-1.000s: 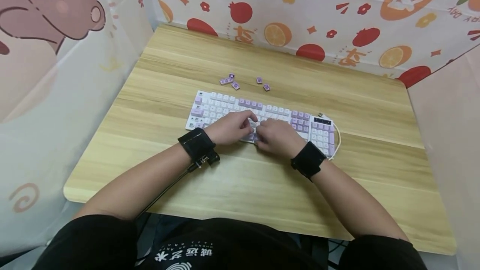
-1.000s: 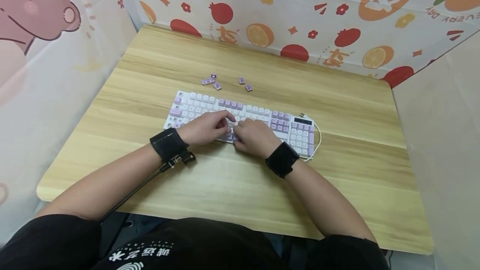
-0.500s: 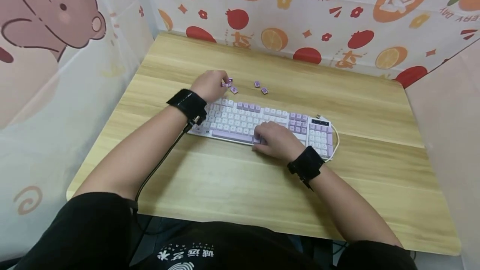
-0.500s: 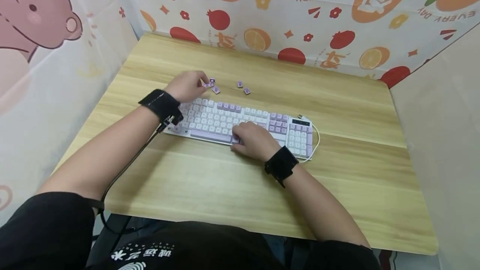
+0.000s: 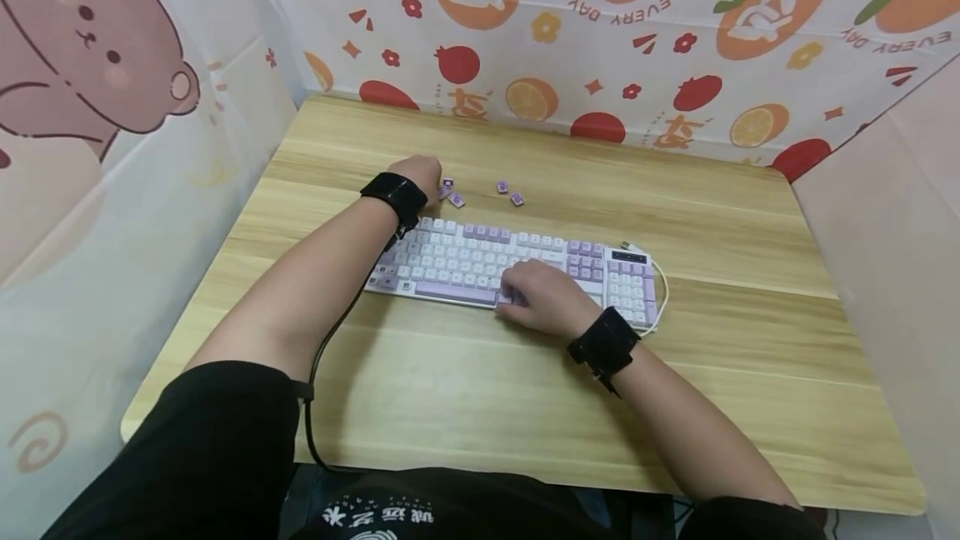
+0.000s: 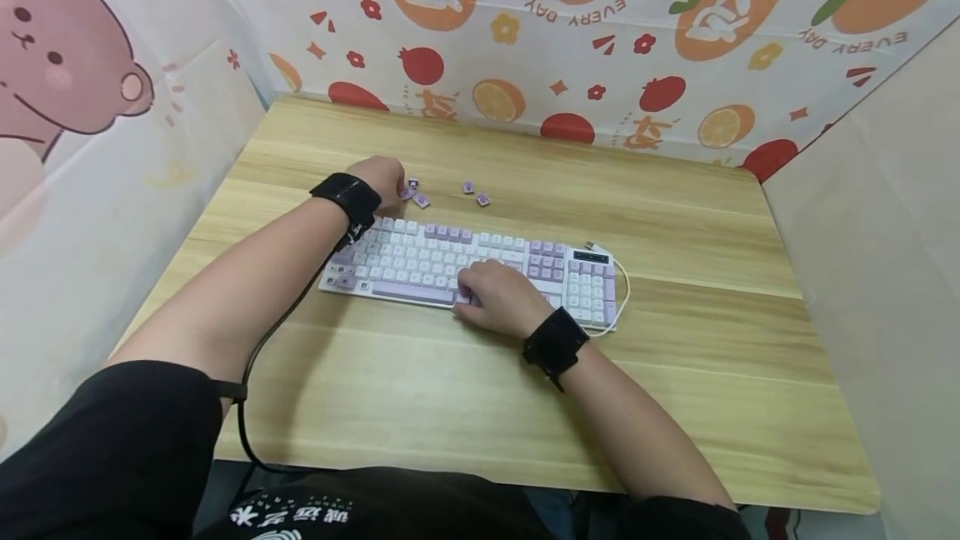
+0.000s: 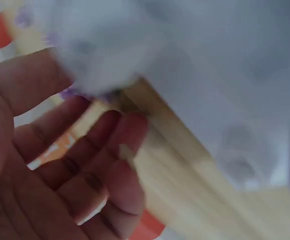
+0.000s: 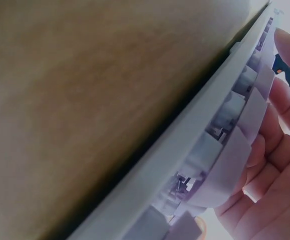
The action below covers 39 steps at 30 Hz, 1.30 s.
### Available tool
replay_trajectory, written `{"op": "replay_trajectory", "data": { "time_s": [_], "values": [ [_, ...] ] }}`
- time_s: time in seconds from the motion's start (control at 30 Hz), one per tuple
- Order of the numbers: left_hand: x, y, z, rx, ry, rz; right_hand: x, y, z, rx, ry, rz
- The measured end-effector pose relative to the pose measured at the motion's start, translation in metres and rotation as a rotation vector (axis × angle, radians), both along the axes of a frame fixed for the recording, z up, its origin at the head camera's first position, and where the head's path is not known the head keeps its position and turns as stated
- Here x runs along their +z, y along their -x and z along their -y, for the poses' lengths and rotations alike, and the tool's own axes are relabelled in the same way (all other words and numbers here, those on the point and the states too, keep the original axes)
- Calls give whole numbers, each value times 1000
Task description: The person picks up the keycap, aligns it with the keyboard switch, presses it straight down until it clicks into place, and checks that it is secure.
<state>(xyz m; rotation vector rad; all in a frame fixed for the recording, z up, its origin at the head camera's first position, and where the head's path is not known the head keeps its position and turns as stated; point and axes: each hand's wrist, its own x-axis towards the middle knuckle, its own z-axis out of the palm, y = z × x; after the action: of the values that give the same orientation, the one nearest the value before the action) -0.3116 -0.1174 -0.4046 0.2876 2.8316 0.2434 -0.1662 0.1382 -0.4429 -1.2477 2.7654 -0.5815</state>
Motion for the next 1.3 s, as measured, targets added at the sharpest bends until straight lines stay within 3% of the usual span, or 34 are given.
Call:
{"op": "replay_trajectory", "data": {
  "time_s": [0.1, 0.23, 0.33, 0.43, 0.57, 0.67, 0.8, 0.9, 1.07, 1.2, 1.3],
  "values": [
    [-1, -3, -1, -17, 53, -14, -1, -1, 1, 0, -7, 3],
    [6, -9, 1, -65, -7, 15, 2, 1, 1, -11, -11, 48],
    [17, -20, 2, -117, -172, 50, 7, 2, -1, -46, 8, 103],
    [29, -39, -1, -132, -430, 166, 11, 2, -2, -99, 57, 122],
    [38, -73, -11, -149, -732, 302, 16, 2, -2, -170, 259, 69],
    [39, -98, -19, -208, -859, 314, 21, 2, 1, -189, 478, 48],
    [38, -123, -29, -262, -961, 300, 46, -12, 10, -191, 659, 96],
    [34, -134, -34, -230, -1050, 287, 63, -23, 15, -205, 752, 196],
    [23, -146, -42, -115, -1209, 288, 65, -24, 18, -245, 894, 396],
    [17, -152, -47, -44, -1158, 229, 64, -24, 21, -262, 917, 446],
    [14, -155, -47, -21, -1109, 178, 63, -24, 21, -223, 886, 428]
  ]
}}
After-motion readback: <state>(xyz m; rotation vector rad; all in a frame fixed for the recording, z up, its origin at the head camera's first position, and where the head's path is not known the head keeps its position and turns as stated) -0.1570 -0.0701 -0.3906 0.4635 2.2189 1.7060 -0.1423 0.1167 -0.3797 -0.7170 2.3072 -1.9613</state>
